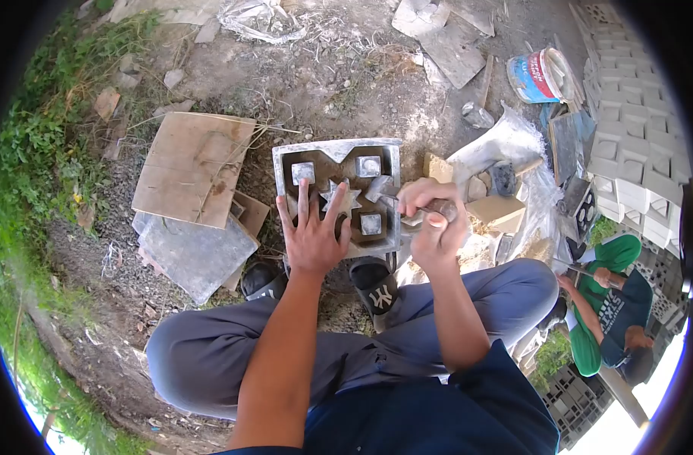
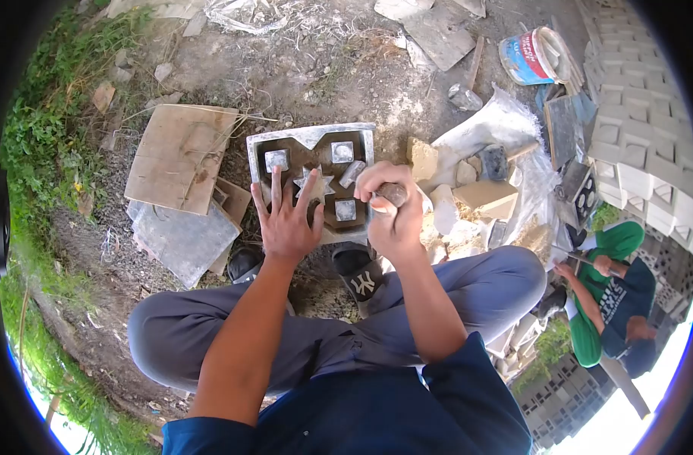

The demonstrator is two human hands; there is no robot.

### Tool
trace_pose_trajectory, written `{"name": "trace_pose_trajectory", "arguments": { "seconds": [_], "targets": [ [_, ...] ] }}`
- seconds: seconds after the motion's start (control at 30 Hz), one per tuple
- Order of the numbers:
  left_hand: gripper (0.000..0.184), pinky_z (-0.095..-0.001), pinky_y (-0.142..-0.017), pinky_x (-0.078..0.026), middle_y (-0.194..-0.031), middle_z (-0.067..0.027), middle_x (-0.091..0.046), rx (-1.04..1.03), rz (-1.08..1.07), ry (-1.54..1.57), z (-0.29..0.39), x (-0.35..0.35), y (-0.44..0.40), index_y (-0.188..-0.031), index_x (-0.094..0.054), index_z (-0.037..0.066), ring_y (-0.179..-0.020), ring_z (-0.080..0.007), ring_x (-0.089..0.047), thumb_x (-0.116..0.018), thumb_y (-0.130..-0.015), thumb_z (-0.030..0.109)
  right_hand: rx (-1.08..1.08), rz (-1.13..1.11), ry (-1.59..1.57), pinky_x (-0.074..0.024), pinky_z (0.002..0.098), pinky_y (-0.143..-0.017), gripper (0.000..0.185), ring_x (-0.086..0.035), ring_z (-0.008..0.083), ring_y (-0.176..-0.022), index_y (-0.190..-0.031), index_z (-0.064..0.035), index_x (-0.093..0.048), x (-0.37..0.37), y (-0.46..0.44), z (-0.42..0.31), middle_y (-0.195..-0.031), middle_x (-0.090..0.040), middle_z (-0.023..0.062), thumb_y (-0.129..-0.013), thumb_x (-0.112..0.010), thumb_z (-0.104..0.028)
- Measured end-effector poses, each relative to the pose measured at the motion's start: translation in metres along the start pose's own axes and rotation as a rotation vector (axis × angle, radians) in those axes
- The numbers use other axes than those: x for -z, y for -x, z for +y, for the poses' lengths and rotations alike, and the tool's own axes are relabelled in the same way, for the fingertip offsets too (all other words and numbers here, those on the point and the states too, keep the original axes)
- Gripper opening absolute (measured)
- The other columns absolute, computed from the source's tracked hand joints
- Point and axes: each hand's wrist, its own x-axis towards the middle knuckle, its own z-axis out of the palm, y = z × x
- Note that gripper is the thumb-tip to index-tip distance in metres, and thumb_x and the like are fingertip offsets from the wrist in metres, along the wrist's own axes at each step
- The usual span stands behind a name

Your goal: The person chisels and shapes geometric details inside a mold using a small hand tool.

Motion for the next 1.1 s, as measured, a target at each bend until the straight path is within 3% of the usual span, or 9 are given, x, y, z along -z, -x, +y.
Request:
{"name": "trace_pose_trajectory", "arguments": {
  "seconds": [0.1,0.13,0.2,0.27,0.57,0.67,0.77,0.97,1.1],
  "targets": [
    [0.070,-0.0683,-0.126,-0.004,-0.137,-0.0231,-0.062,-0.007,0.017,0.001,-0.002,0.000,-0.005,-0.164,-0.035,0.034,-0.160,-0.0318,-0.021,-0.058,-0.098,0.043,-0.015,0.029,0.036,-0.0426,0.0292,-0.069,0.033,-0.051,0.0162,-0.075,-0.104,-0.0031,-0.047,-0.001,0.008,-0.011,-0.086,-0.053,0.0095,-0.110,-0.053,-0.035],
    [0.070,-0.0679,-0.126,-0.002,-0.138,-0.0227,-0.061,-0.013,0.011,-0.006,-0.002,0.000,-0.005,-0.164,-0.036,0.032,-0.161,-0.0328,-0.019,-0.058,-0.098,0.042,0.117,-0.005,-0.070,-0.0417,0.0275,-0.069,0.017,-0.050,0.0163,-0.075,-0.104,-0.0031,-0.047,0.000,0.011,-0.009,-0.086,-0.053,0.0092,-0.109,-0.054,-0.017],
    [0.069,-0.0673,-0.126,-0.001,-0.139,-0.0224,-0.060,-0.015,0.001,-0.012,-0.002,0.001,-0.002,-0.164,-0.037,0.029,-0.161,-0.0339,-0.017,-0.058,-0.098,0.041,0.031,-0.055,-0.015,-0.0416,0.0272,-0.069,0.008,-0.050,0.0165,-0.074,-0.104,-0.0030,-0.047,0.002,0.016,-0.005,-0.085,-0.052,0.0090,-0.107,-0.053,-0.008],
    [0.069,-0.0673,-0.126,0.000,-0.139,-0.0225,-0.060,-0.014,-0.010,-0.016,-0.001,0.004,-0.001,-0.164,-0.037,0.029,-0.161,-0.0337,-0.017,-0.058,-0.099,0.041,0.007,-0.108,0.135,-0.0422,0.0269,-0.069,0.014,-0.050,0.0172,-0.074,-0.104,-0.0031,-0.047,0.002,0.013,0.005,-0.085,-0.052,0.0085,-0.099,-0.049,0.010],
    [0.069,-0.0674,-0.126,-0.001,-0.138,-0.0222,-0.061,-0.009,-0.020,-0.012,0.000,0.004,-0.003,-0.163,-0.037,0.030,-0.161,-0.0337,-0.019,-0.058,-0.099,0.041,-0.033,-0.129,0.148,-0.0464,0.0313,-0.077,0.004,-0.052,0.0167,-0.080,-0.107,-0.0043,-0.045,0.006,0.008,-0.004,-0.092,-0.053,0.0097,-0.108,-0.050,-0.005],
    [0.069,-0.0676,-0.126,-0.001,-0.138,-0.0227,-0.061,-0.014,-0.001,-0.012,-0.002,0.002,-0.006,-0.163,-0.038,0.029,-0.160,-0.0338,-0.019,-0.059,-0.098,0.041,0.128,0.029,0.059,-0.0505,0.0378,-0.083,0.007,-0.053,0.0189,-0.080,-0.108,-0.0040,-0.043,0.002,0.006,-0.012,-0.092,-0.053,0.0109,-0.110,-0.047,-0.009],
    [0.068,-0.0675,-0.126,-0.002,-0.137,-0.0231,-0.061,-0.020,0.013,0.002,-0.001,0.001,0.001,-0.163,-0.038,0.029,-0.160,-0.0342,-0.020,-0.058,-0.099,0.041,0.059,0.037,0.086,-0.0510,0.0403,-0.085,0.011,-0.053,0.0196,-0.080,-0.109,-0.0041,-0.043,0.003,0.013,0.006,-0.091,-0.053,0.0108,-0.110,-0.050,-0.012],
    [0.069,-0.0679,-0.125,-0.002,-0.137,-0.0227,-0.061,-0.017,0.018,-0.013,-0.002,-0.002,-0.002,-0.163,-0.038,0.030,-0.160,-0.0338,-0.019,-0.058,-0.098,0.041,0.183,-0.016,-0.033,-0.0512,0.0435,-0.086,0.007,-0.055,0.0225,-0.083,-0.110,-0.0052,-0.047,0.002,0.008,-0.002,-0.090,-0.057,0.0092,-0.106,-0.052,-0.005],
    [0.069,-0.0682,-0.125,-0.002,-0.137,-0.0225,-0.062,-0.016,0.002,-0.020,0.000,0.001,-0.004,-0.163,-0.037,0.030,-0.160,-0.0339,-0.019,-0.058,-0.098,0.041,0.189,-0.132,0.488,-0.0487,0.0370,-0.077,0.015,-0.054,0.0234,-0.079,-0.107,-0.0038,-0.053,0.020,-0.006,-0.006,-0.096,-0.069,0.0121,-0.098,-0.065,-0.002]
  ]
}}
